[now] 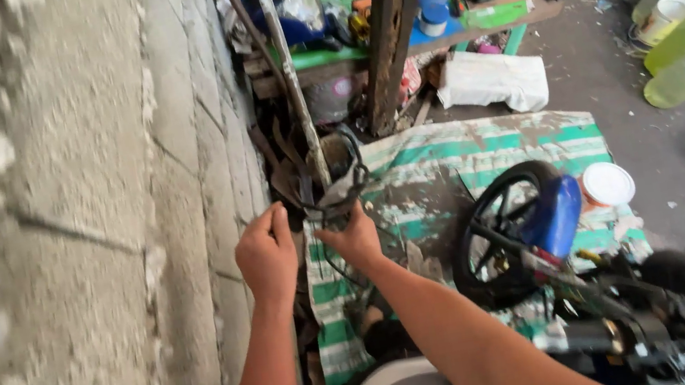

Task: The person is removing plastic body panels from a motorcycle using a screwdriver.

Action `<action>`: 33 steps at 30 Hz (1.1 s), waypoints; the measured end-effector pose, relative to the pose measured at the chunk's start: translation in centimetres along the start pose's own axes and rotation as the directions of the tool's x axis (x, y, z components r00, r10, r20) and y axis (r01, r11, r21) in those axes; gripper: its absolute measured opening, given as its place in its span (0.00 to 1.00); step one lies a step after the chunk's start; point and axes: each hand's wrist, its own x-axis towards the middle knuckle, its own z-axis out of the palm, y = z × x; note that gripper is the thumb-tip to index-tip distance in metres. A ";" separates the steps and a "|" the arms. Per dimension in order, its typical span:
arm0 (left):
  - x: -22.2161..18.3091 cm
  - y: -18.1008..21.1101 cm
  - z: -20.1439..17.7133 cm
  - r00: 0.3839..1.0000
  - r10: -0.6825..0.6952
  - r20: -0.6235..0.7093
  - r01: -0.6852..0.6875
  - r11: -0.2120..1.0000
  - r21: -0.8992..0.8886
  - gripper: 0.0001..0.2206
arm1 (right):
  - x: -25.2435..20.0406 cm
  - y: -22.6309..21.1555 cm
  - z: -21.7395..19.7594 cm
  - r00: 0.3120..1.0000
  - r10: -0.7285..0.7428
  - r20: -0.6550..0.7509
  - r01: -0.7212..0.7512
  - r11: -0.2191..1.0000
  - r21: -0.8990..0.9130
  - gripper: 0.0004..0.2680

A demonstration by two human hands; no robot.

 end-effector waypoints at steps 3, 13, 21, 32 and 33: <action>4.7 0.8 3.9 0.985 0.166 0.045 -0.171 0.974 0.148 0.18 | 4.0 0.4 -0.5 0.994 0.108 0.005 -0.108 0.994 -0.014 0.31; 18.4 1.6 20.1 0.755 -0.060 0.653 -0.311 0.844 0.437 0.32 | 16.8 6.4 -6.4 0.976 0.137 0.172 -0.022 0.838 -0.545 0.29; 16.5 -4.4 23.0 0.294 -0.588 0.753 0.487 0.770 0.411 0.42 | 19.3 7.1 -12.2 0.913 -0.093 0.396 0.356 0.656 -0.666 0.26; 15.4 -6.7 26.2 0.045 -0.643 0.764 0.978 0.184 0.098 0.07 | 23.5 5.6 -20.9 0.913 0.118 0.390 0.064 0.903 -0.424 0.35; 15.9 -6.9 26.3 0.075 -0.633 0.771 0.975 0.207 0.076 0.09 | 24.1 7.0 -22.4 0.963 0.030 0.267 0.033 0.974 -0.226 0.36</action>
